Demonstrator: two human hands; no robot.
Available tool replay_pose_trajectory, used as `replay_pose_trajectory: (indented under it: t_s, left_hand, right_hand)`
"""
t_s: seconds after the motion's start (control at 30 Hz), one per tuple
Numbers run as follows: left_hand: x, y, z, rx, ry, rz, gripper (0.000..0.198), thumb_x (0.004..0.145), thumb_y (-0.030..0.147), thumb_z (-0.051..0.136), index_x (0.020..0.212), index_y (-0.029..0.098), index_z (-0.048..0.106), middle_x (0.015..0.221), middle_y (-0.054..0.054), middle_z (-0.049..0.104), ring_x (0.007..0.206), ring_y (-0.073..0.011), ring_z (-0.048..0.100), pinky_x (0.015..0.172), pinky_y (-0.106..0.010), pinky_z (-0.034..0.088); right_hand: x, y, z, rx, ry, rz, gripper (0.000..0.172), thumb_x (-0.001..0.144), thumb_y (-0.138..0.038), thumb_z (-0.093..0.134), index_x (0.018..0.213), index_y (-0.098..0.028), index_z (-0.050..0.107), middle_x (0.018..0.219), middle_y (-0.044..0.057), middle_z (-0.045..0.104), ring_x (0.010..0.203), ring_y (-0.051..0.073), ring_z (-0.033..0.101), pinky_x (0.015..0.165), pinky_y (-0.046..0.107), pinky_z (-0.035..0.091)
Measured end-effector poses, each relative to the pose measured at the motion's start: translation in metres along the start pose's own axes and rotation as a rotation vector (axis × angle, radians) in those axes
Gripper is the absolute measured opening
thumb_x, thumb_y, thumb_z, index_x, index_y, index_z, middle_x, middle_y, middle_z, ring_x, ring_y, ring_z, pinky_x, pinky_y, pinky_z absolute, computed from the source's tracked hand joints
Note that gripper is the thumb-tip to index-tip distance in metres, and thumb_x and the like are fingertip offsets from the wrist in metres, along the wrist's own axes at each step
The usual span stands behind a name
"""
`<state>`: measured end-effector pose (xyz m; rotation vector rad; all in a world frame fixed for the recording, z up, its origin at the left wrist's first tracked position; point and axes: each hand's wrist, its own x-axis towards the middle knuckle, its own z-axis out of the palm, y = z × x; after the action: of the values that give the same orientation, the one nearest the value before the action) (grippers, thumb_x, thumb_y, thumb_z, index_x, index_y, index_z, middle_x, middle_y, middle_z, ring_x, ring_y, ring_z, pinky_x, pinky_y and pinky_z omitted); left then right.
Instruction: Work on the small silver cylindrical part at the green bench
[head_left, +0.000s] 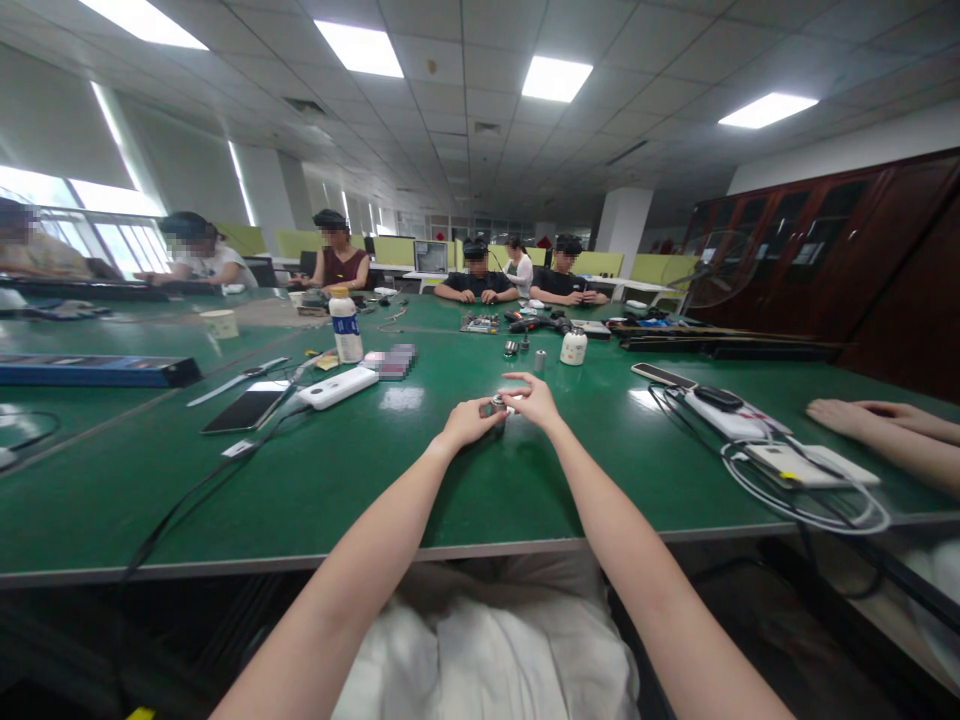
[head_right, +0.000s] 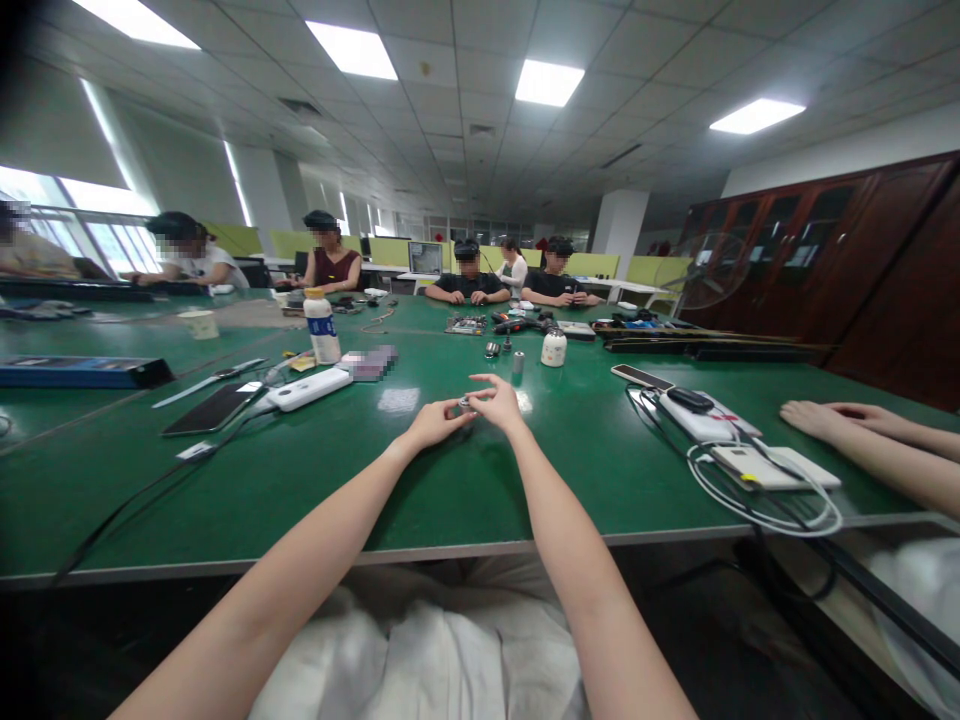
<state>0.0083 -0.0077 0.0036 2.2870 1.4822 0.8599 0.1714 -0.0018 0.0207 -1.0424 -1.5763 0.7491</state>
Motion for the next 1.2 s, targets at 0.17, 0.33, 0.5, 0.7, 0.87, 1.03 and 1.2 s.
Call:
replay_pose_trajectory:
  t_s: [0.17,0.33,0.5,0.7,0.87,1.03,1.2]
  left_hand:
    - [0.000,0.000,0.000,-0.004,-0.004,-0.005,0.049,0.080,0.059,0.056,0.108,0.021,0.069,0.062,0.000,0.062,0.059,-0.0170,0.057,0.052,-0.023,0.031]
    - [-0.001,0.001,-0.002,-0.012,-0.006,-0.014,0.048,0.080,0.059,0.057,0.107,0.021,0.069,0.062,0.000,0.062,0.063,-0.0182,0.059,0.052,-0.023,0.032]
    - [0.000,0.001,-0.001,-0.018,-0.003,-0.017,0.048,0.079,0.059,0.057,0.106,0.021,0.070,0.062,0.000,0.062,0.063,-0.0186,0.059,0.052,-0.023,0.032]
    - [0.000,0.000,0.000,-0.020,0.001,0.005,0.049,0.079,0.059,0.057,0.106,0.021,0.070,0.063,0.000,0.063,0.061,-0.0177,0.058,0.053,-0.023,0.032]
    - [0.000,0.000,-0.001,-0.025,-0.009,0.011,0.050,0.079,0.059,0.057,0.109,0.021,0.069,0.062,0.000,0.063,0.061,-0.0175,0.058,0.053,-0.022,0.032]
    - [0.000,0.001,-0.001,-0.029,-0.016,0.019,0.050,0.078,0.060,0.058,0.106,0.021,0.071,0.062,0.000,0.062,0.060,-0.0178,0.058,0.051,-0.023,0.030]
    - [-0.001,0.001,-0.001,-0.038,-0.022,0.032,0.050,0.079,0.061,0.056,0.104,0.020,0.071,0.061,0.000,0.062,0.058,-0.0171,0.057,0.050,-0.023,0.030]
  right_hand:
    - [0.000,0.000,-0.001,-0.008,0.001,-0.002,0.043,0.066,-0.011,0.066,0.109,-0.016,0.063,0.077,0.005,0.074,0.053,0.010,0.064,0.043,0.014,0.047]
    - [0.002,0.002,-0.002,-0.022,0.006,0.001,0.045,0.064,-0.013,0.067,0.109,-0.016,0.062,0.075,0.004,0.074,0.046,0.007,0.057,0.042,0.014,0.044]
    - [0.005,0.006,-0.003,-0.044,0.015,0.005,0.048,0.062,-0.013,0.068,0.110,-0.016,0.063,0.072,0.000,0.071,0.037,0.002,0.043,0.037,0.012,0.036]
    - [0.005,0.006,-0.004,-0.038,0.005,0.000,0.049,0.063,-0.012,0.068,0.112,-0.016,0.061,0.072,0.000,0.071,0.038,0.001,0.041,0.038,0.011,0.035]
    - [0.002,0.003,-0.008,-0.027,-0.027,-0.008,0.052,0.062,-0.013,0.070,0.113,-0.016,0.060,0.070,0.000,0.071,0.038,0.001,0.042,0.038,0.011,0.035]
    - [0.002,0.001,-0.011,-0.026,-0.041,-0.013,0.054,0.061,-0.015,0.071,0.114,-0.015,0.060,0.068,0.000,0.071,0.039,0.003,0.045,0.038,0.012,0.034]
    - [0.002,0.002,-0.013,-0.024,-0.041,-0.019,0.056,0.060,-0.018,0.072,0.115,-0.015,0.059,0.069,0.000,0.071,0.039,0.003,0.045,0.039,0.013,0.035]
